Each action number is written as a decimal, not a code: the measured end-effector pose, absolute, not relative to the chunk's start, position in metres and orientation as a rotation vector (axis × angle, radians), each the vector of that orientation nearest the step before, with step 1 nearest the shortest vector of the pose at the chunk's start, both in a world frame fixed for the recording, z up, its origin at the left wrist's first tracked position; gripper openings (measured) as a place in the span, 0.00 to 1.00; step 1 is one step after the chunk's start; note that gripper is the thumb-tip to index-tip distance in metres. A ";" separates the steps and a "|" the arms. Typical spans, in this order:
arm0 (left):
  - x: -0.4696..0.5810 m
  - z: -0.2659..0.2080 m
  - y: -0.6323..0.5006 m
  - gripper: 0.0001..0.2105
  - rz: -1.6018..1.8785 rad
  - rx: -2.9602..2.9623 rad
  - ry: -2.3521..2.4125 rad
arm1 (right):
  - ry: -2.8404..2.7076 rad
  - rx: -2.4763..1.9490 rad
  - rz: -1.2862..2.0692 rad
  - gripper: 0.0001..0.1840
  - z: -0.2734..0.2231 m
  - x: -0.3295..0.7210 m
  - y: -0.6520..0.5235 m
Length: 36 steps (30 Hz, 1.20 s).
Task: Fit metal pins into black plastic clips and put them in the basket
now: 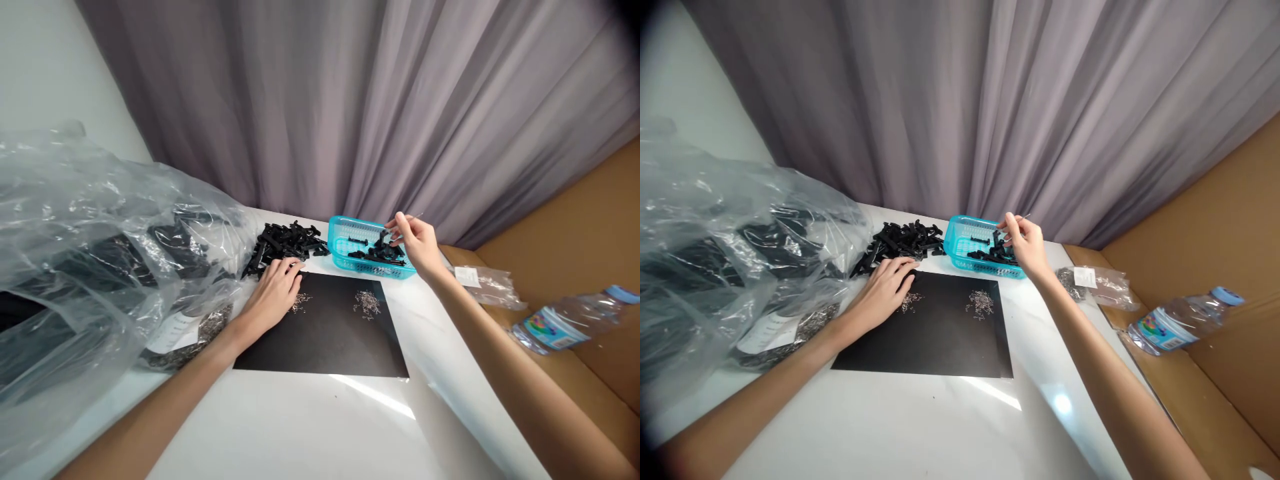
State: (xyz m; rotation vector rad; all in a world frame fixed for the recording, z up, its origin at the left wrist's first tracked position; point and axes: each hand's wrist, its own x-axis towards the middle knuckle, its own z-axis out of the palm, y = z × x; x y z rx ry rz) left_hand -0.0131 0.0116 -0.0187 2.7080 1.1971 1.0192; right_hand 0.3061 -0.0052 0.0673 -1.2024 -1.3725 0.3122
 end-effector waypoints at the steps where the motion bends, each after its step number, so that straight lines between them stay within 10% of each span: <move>1: -0.014 -0.019 0.013 0.17 1.006 2.715 1.194 | -1.354 -1.228 0.336 0.34 0.065 0.314 0.003; 36: -0.011 -0.004 0.009 0.11 1.064 2.781 1.187 | -2.402 -1.333 -0.082 0.21 -0.019 0.178 -0.104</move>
